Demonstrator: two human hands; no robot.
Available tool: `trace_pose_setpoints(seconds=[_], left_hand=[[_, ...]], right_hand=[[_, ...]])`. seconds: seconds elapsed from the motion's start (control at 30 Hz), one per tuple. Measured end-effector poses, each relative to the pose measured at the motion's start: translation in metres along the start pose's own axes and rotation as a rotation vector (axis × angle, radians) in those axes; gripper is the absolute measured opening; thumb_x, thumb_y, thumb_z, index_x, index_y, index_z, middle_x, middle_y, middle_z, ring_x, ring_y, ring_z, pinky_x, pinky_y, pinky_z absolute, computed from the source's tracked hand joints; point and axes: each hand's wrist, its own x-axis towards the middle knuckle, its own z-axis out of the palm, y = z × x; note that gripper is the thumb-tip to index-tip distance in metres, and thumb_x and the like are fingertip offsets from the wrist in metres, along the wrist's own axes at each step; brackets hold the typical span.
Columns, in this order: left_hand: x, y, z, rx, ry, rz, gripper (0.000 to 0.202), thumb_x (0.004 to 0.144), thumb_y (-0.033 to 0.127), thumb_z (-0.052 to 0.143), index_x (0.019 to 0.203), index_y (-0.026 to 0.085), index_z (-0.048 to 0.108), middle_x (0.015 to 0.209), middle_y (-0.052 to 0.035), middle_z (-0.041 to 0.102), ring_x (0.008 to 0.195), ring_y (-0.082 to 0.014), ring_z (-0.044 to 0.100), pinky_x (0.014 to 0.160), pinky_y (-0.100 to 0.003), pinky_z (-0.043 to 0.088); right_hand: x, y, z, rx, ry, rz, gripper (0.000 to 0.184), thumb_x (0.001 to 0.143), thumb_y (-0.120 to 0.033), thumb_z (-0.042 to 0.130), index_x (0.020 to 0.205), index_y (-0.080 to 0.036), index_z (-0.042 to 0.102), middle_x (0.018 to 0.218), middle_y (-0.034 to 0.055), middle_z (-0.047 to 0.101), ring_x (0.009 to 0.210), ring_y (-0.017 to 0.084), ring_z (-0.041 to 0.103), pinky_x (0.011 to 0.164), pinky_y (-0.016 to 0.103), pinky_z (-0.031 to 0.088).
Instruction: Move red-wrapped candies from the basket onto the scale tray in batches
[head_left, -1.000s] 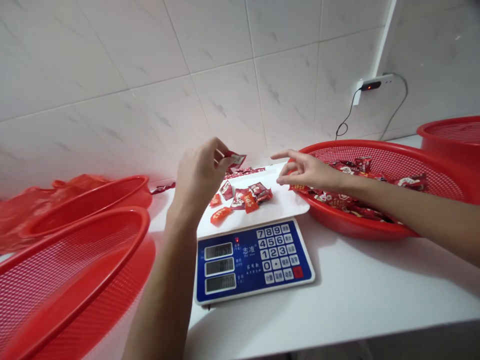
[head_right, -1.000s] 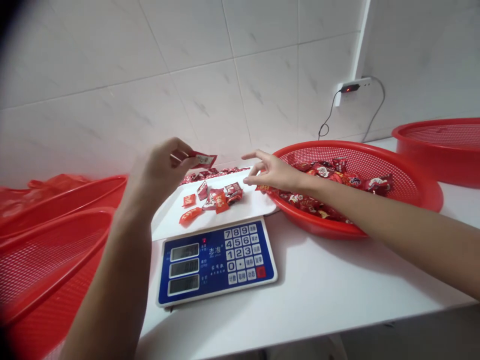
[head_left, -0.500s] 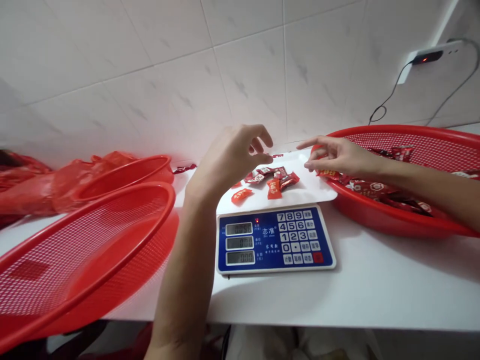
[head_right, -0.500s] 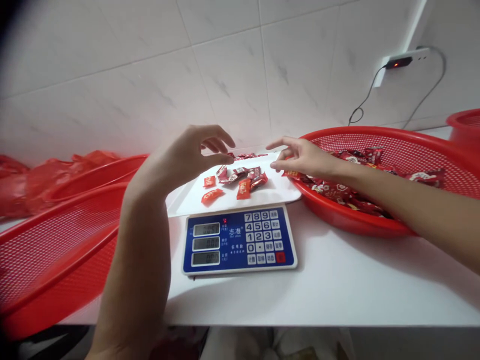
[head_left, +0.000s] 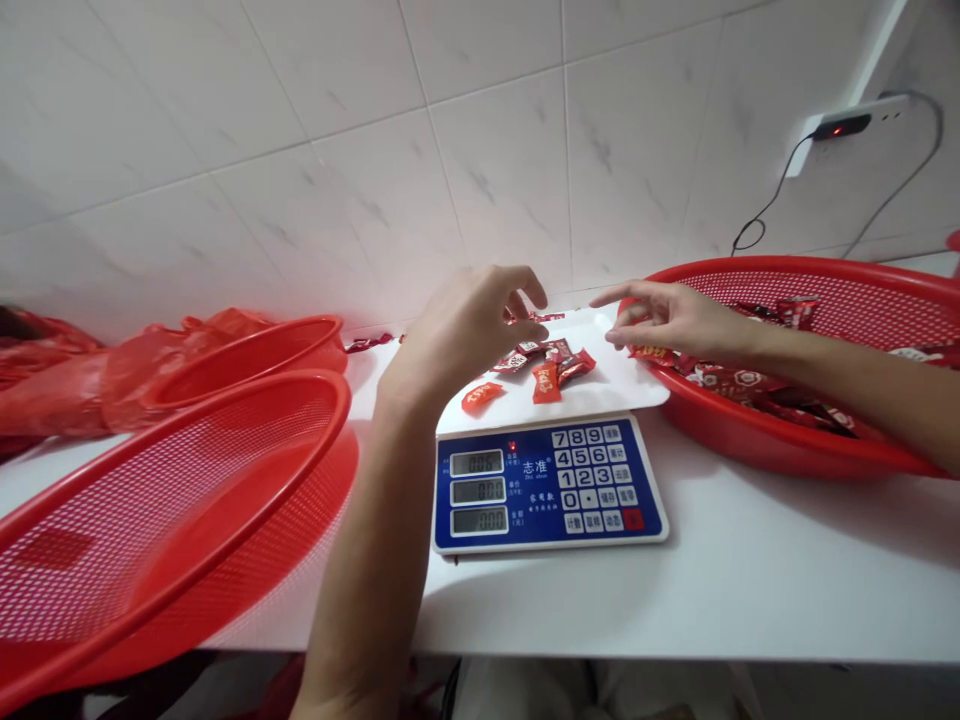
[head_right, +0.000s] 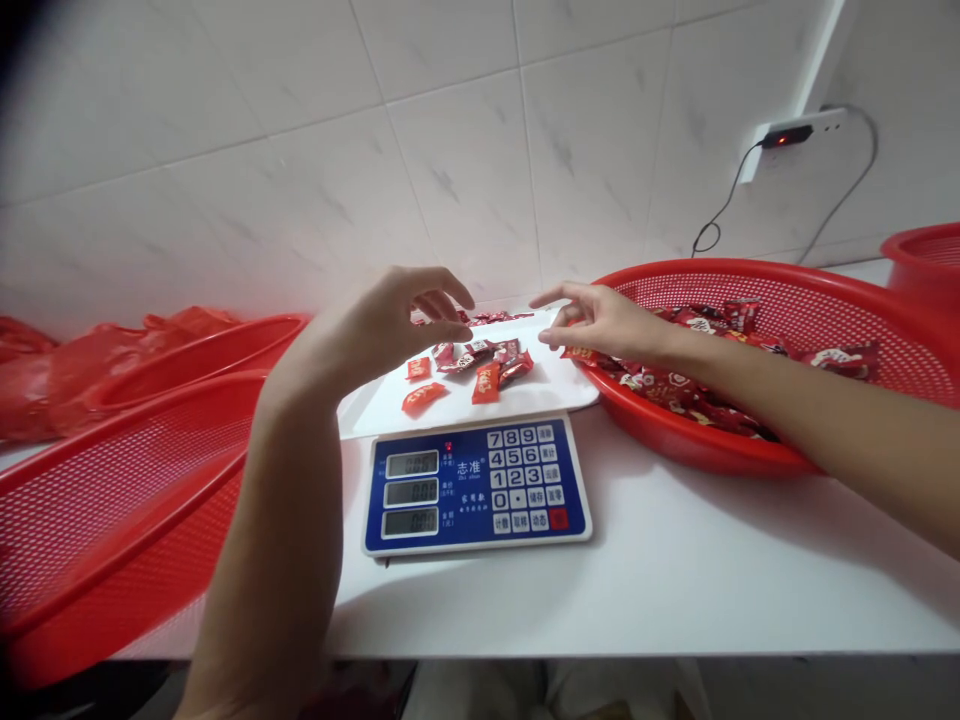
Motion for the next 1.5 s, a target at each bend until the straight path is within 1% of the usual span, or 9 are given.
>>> trace_pose_setpoints(seconds=[0.33, 0.5, 0.63, 0.8, 0.93, 1.03, 1.17, 1.37, 1.5], left_hand=[[0.004, 0.015, 0.019, 0.076, -0.086, 0.003, 0.014, 0.085, 0.026, 0.07, 0.098, 0.021, 0.068, 0.089, -0.0042, 0.071, 0.078, -0.0207, 0.066, 0.065, -0.031, 0.048], [0.007, 0.03, 0.037, 0.016, -0.149, 0.125, 0.029, 0.09, 0.037, 0.067, 0.115, 0.023, 0.061, 0.112, -0.007, 0.067, 0.089, -0.0221, 0.065, 0.074, -0.034, 0.051], [0.01, -0.016, 0.022, -0.048, -0.168, -0.065, 0.045, 0.091, 0.053, 0.058, 0.127, 0.026, 0.054, 0.131, -0.0106, 0.06, 0.11, -0.0306, 0.061, 0.086, -0.042, 0.053], [-0.003, -0.087, 0.016, -0.051, -0.461, -0.206, 0.099, 0.071, 0.071, 0.064, 0.151, 0.028, 0.025, 0.159, -0.0144, 0.025, 0.141, -0.0442, 0.029, 0.11, -0.056, 0.035], [-0.008, -0.098, 0.036, -0.104, -0.507, -0.192, 0.125, 0.065, 0.077, 0.064, 0.156, 0.022, -0.002, 0.163, -0.0155, -0.003, 0.148, -0.0409, -0.006, 0.119, -0.058, 0.011], [0.002, -0.09, 0.05, -0.136, -0.481, -0.136, 0.124, 0.067, 0.078, 0.064, 0.156, 0.025, -0.004, 0.163, -0.0111, -0.01, 0.146, -0.0381, -0.017, 0.12, -0.058, 0.004], [0.018, -0.074, 0.063, -0.233, -0.508, 0.018, 0.114, 0.069, 0.079, 0.063, 0.157, 0.03, 0.009, 0.164, -0.0081, 0.007, 0.15, -0.0349, 0.001, 0.122, -0.052, 0.009], [0.023, -0.052, 0.079, -0.188, -0.415, 0.051, 0.09, 0.072, 0.068, 0.068, 0.146, 0.026, 0.04, 0.153, -0.0134, 0.033, 0.142, -0.0361, 0.027, 0.116, -0.053, 0.026], [0.025, -0.046, 0.087, -0.19, -0.322, 0.106, 0.05, 0.083, 0.055, 0.059, 0.118, 0.02, 0.064, 0.12, -0.0124, 0.053, 0.111, -0.031, 0.054, 0.101, -0.05, 0.044]], right_hand=[[-0.002, -0.011, 0.002, 0.016, 0.001, -0.004, 0.055, 0.076, -0.046, 0.073, 0.121, -0.018, 0.059, 0.071, -0.0001, 0.059, 0.065, 0.016, 0.055, 0.057, 0.031, 0.041], [0.003, -0.011, -0.011, 0.007, 0.192, 0.005, 0.052, 0.078, -0.046, 0.068, 0.12, -0.016, 0.057, 0.06, -0.0044, 0.048, 0.056, 0.015, 0.048, 0.055, 0.031, 0.037], [0.008, 0.003, -0.04, -0.434, 0.246, 0.091, 0.027, 0.08, -0.03, 0.062, 0.104, -0.018, 0.064, 0.065, 0.0015, 0.058, 0.059, 0.019, 0.054, 0.059, 0.034, 0.039], [0.009, 0.005, -0.039, -0.688, 0.168, 0.068, 0.027, 0.088, -0.029, 0.054, 0.106, -0.015, 0.067, 0.09, 0.0136, 0.07, 0.083, 0.029, 0.064, 0.072, 0.042, 0.045], [0.009, -0.004, -0.007, -0.444, -0.012, -0.215, 0.037, 0.09, -0.035, 0.055, 0.122, -0.018, 0.064, 0.126, 0.0139, 0.064, 0.115, 0.031, 0.059, 0.098, 0.044, 0.044], [0.012, -0.002, 0.015, -0.459, -0.252, -0.302, 0.044, 0.092, -0.034, 0.057, 0.131, -0.017, 0.061, 0.139, 0.0136, 0.056, 0.13, 0.033, 0.048, 0.109, 0.047, 0.036], [0.018, 0.006, 0.026, -0.638, -0.362, -0.313, 0.04, 0.098, -0.028, 0.047, 0.136, -0.02, 0.058, 0.145, 0.0084, 0.051, 0.142, 0.034, 0.031, 0.114, 0.056, 0.023], [0.023, 0.009, 0.024, -0.605, -0.332, -0.294, 0.032, 0.097, -0.024, 0.048, 0.123, -0.017, 0.065, 0.134, 0.0125, 0.06, 0.122, 0.028, 0.054, 0.103, 0.045, 0.039], [0.019, 0.01, 0.027, -0.368, -0.174, -0.193, 0.028, 0.088, -0.017, 0.059, 0.116, -0.019, 0.062, 0.123, 0.0084, 0.066, 0.113, 0.022, 0.06, 0.098, 0.035, 0.044]])
